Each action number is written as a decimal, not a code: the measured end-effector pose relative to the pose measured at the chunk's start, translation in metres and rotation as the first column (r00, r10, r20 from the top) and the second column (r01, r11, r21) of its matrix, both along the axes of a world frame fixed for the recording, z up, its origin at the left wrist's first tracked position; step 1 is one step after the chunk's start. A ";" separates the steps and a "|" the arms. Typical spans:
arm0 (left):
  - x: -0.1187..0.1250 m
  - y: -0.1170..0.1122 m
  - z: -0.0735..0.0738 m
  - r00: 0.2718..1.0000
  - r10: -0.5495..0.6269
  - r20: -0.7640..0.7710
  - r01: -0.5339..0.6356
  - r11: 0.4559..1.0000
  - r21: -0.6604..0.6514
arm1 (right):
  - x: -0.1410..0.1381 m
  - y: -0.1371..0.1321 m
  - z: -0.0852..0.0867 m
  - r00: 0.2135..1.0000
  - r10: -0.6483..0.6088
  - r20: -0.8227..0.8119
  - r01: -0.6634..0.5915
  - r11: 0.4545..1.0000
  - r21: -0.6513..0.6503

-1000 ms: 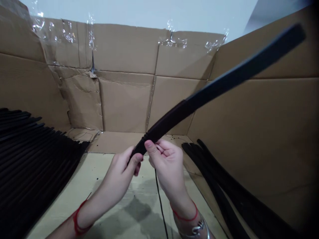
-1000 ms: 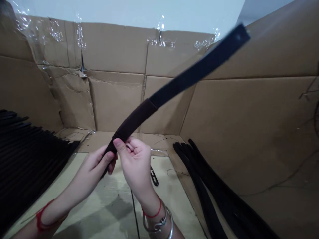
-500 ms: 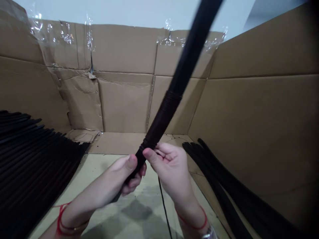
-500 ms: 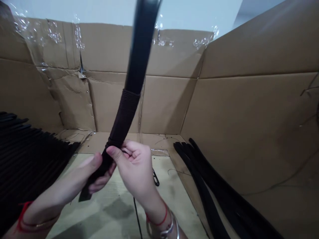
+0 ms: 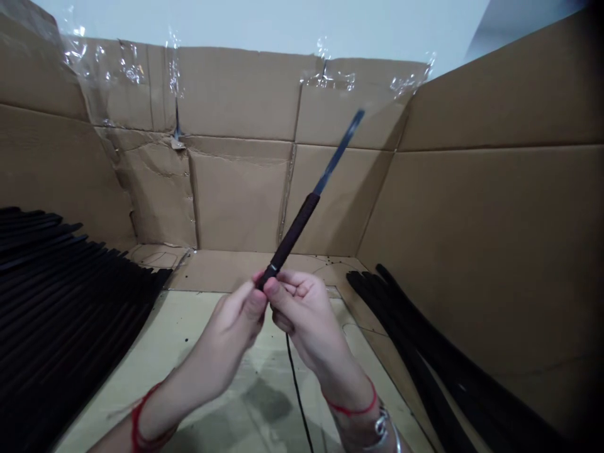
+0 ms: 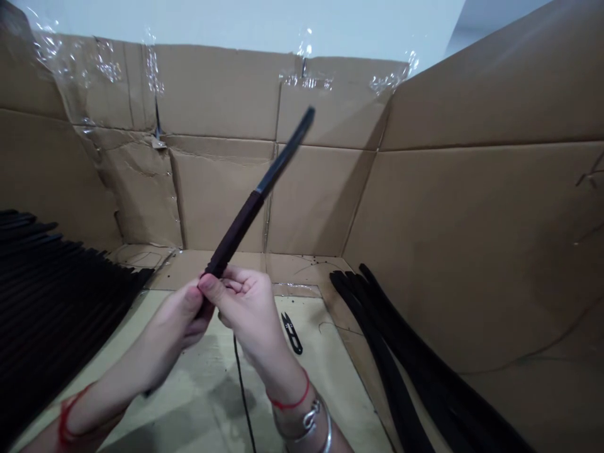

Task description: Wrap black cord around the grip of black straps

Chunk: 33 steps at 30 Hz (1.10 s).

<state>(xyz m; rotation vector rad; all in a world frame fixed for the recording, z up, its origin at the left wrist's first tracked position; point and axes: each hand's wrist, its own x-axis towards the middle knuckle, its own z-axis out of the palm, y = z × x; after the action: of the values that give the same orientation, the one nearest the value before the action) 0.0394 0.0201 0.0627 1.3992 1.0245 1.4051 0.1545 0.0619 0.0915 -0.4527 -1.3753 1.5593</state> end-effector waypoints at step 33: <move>-0.010 -0.011 0.014 0.999 -0.019 -0.026 0.019 1.000 -0.023 | 0.004 -0.013 0.006 0.985 -0.172 0.017 0.168 0.976 0.140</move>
<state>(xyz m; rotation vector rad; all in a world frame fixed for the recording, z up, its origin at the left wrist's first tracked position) 0.0295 0.0096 0.0763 1.4111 1.0385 1.3604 0.1581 0.0494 0.0970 -0.4960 -1.4182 1.3139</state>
